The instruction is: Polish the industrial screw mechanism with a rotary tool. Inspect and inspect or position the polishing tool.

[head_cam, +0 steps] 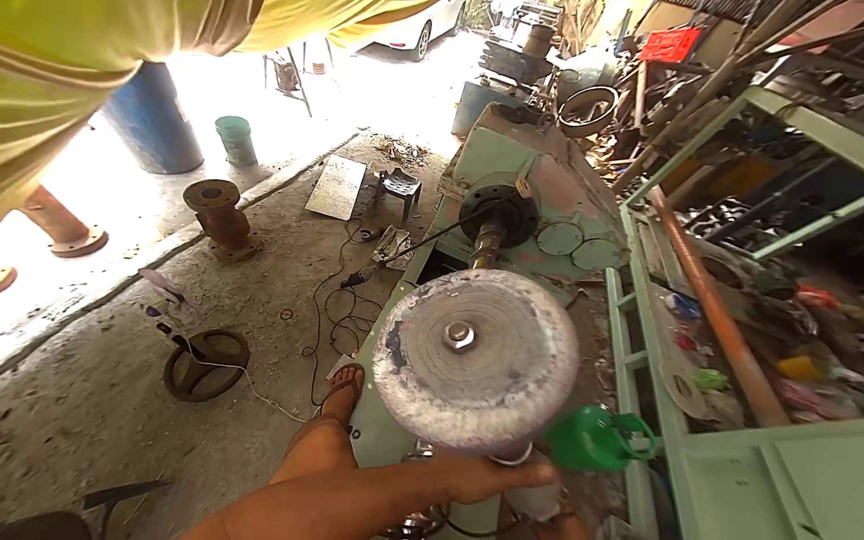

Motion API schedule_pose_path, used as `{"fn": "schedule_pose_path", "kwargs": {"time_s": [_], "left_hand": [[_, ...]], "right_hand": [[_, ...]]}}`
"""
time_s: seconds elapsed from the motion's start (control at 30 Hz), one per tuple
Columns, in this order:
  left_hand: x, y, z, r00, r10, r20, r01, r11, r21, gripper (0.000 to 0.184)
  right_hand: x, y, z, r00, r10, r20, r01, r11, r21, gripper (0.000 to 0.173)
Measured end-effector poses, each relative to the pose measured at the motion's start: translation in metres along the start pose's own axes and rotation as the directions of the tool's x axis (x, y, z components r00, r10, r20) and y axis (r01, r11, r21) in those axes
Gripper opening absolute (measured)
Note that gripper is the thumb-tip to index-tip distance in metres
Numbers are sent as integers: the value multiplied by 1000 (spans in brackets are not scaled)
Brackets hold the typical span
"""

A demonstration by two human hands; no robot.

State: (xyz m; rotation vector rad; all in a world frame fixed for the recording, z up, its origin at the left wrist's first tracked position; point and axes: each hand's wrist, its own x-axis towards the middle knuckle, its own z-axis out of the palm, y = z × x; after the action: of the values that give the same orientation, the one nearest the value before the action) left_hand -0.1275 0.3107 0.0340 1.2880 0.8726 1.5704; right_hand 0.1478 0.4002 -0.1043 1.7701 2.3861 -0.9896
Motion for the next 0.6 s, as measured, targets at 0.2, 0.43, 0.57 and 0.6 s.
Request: {"fn": "schedule_pose_path", "kwargs": {"time_s": [0.2,0.43,0.57,0.6], "left_hand": [[11,10,-21,995,-39,-88,33,997,-69,25],[19,8,-42,972,-108,-208,65,977,-204,26],[21,5,-46,961,-140,-239,63,950,-306,24],[20,5,-46,957,-153,-246,68,945,-320,24]], "right_hand": [[3,-19,-8,999,-5,50,6,1000,-26,62],[8,-34,-11,995,-31,94,32,999,-10,61],[8,-37,-15,991,-72,116,74,997,-10,60],[7,-37,-15,990,-76,118,78,997,-10,60]]}}
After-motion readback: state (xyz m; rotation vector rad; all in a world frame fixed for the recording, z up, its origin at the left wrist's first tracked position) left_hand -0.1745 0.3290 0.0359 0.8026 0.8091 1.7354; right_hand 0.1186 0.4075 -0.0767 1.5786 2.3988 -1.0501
